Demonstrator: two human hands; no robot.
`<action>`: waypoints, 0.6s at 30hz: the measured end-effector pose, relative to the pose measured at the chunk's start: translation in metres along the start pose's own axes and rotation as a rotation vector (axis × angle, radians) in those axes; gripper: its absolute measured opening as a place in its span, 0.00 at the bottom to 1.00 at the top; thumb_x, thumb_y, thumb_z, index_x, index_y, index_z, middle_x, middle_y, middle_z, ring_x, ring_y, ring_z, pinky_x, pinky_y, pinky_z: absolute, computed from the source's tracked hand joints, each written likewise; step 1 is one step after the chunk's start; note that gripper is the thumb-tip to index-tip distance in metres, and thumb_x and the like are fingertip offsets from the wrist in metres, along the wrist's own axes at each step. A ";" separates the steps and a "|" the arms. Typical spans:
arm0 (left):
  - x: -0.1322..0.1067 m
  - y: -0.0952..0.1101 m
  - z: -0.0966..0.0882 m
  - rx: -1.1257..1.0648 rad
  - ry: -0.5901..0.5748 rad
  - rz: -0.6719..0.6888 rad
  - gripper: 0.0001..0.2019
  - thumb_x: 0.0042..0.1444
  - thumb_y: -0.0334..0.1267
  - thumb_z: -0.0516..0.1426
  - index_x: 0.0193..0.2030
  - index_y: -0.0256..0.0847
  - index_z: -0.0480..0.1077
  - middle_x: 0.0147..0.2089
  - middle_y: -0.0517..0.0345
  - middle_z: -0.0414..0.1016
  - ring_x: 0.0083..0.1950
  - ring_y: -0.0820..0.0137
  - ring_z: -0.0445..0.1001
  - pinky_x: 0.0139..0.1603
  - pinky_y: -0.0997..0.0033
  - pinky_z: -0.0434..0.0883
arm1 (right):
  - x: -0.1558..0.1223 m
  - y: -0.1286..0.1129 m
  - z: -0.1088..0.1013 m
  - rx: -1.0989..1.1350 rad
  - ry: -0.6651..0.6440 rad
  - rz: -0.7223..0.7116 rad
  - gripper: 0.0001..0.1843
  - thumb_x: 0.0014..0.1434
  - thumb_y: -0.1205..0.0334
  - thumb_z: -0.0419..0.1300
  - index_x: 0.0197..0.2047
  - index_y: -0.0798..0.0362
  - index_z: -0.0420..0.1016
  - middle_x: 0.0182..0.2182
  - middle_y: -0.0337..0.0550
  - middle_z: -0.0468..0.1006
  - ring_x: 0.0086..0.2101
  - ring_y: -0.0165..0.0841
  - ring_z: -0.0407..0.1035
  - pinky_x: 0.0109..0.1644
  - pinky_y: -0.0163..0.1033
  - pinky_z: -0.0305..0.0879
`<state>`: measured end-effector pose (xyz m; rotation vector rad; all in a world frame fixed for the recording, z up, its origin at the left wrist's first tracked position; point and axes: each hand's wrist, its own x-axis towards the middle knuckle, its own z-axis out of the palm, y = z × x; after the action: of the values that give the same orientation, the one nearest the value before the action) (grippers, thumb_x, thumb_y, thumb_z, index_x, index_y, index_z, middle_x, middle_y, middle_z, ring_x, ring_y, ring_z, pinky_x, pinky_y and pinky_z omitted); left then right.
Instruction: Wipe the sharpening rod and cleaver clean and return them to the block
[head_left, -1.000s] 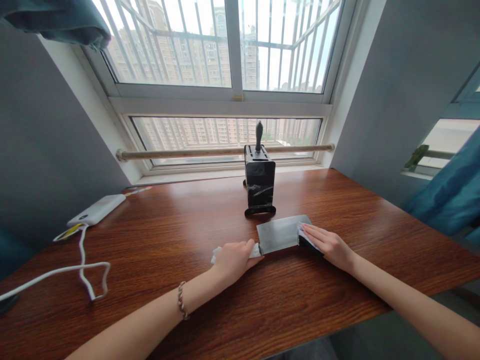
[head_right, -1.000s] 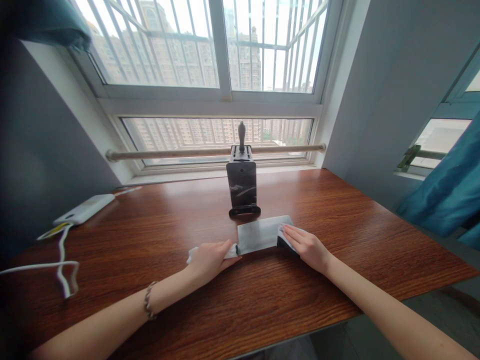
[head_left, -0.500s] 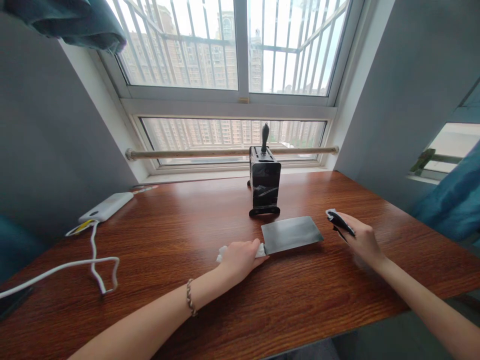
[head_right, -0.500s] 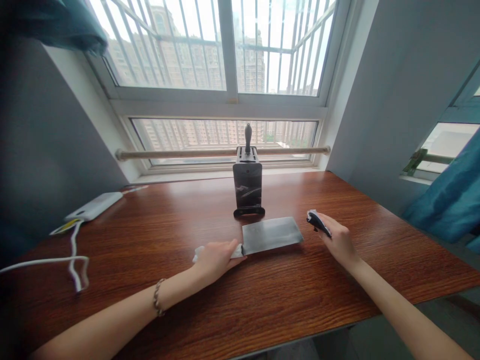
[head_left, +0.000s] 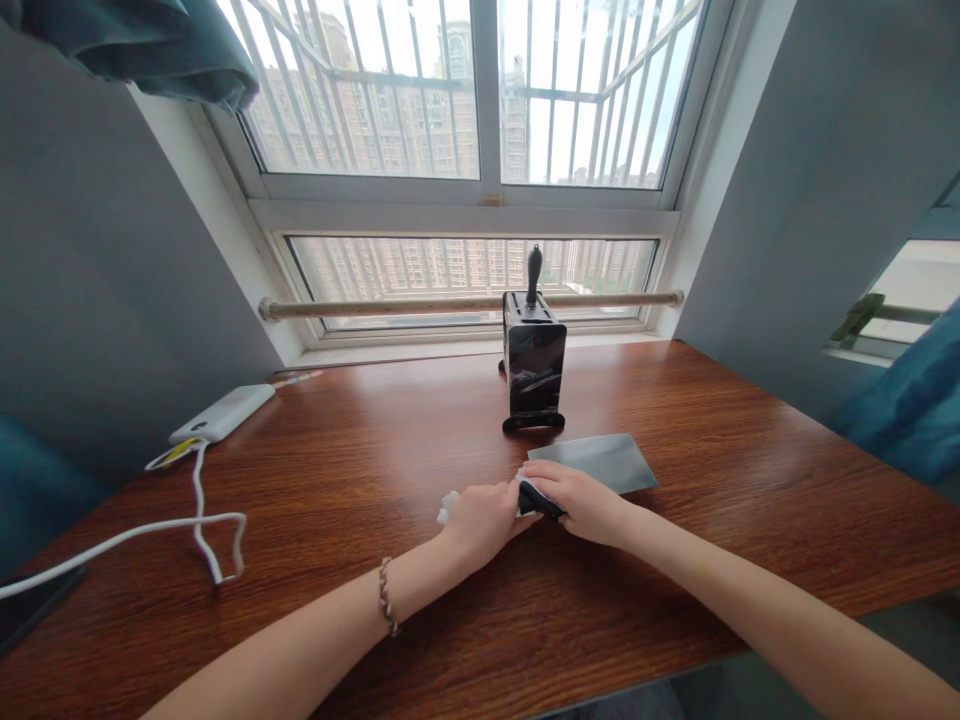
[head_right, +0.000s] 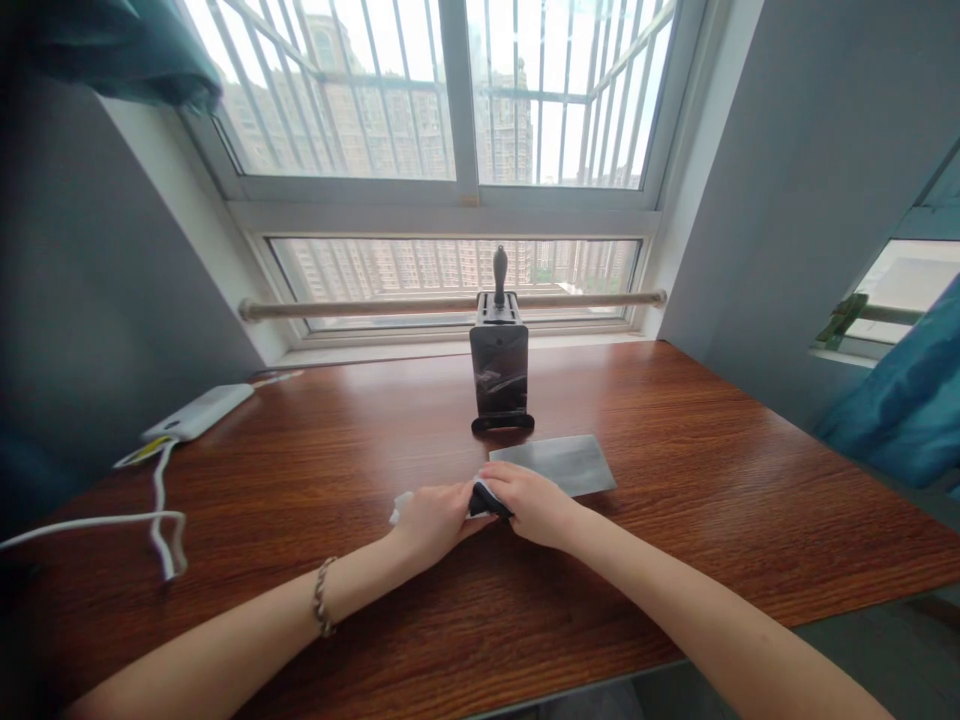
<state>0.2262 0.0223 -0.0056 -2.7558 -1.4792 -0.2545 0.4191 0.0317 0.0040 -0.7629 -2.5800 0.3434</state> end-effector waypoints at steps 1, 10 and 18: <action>0.000 0.000 0.000 0.002 0.002 -0.004 0.21 0.60 0.53 0.46 0.43 0.39 0.68 0.38 0.49 0.77 0.36 0.58 0.75 0.34 0.65 0.67 | 0.003 0.002 -0.003 0.006 -0.022 -0.020 0.32 0.42 0.82 0.51 0.53 0.59 0.65 0.53 0.54 0.68 0.56 0.39 0.59 0.60 0.43 0.58; 0.000 0.000 0.002 0.041 0.025 0.010 0.21 0.59 0.54 0.47 0.42 0.37 0.69 0.35 0.49 0.76 0.34 0.56 0.75 0.31 0.63 0.68 | 0.029 0.040 -0.011 -0.037 -0.138 -0.111 0.19 0.52 0.80 0.53 0.47 0.58 0.68 0.48 0.51 0.69 0.51 0.39 0.63 0.54 0.45 0.62; 0.000 -0.002 0.002 0.059 0.043 0.040 0.21 0.59 0.52 0.49 0.44 0.36 0.69 0.34 0.49 0.76 0.33 0.56 0.75 0.30 0.62 0.68 | 0.035 0.052 -0.005 -0.066 -0.054 -0.026 0.13 0.61 0.62 0.55 0.49 0.56 0.68 0.49 0.47 0.70 0.48 0.39 0.66 0.49 0.51 0.66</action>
<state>0.2251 0.0239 -0.0077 -2.7126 -1.3972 -0.2625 0.4186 0.0944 0.0024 -0.7515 -2.6609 0.2758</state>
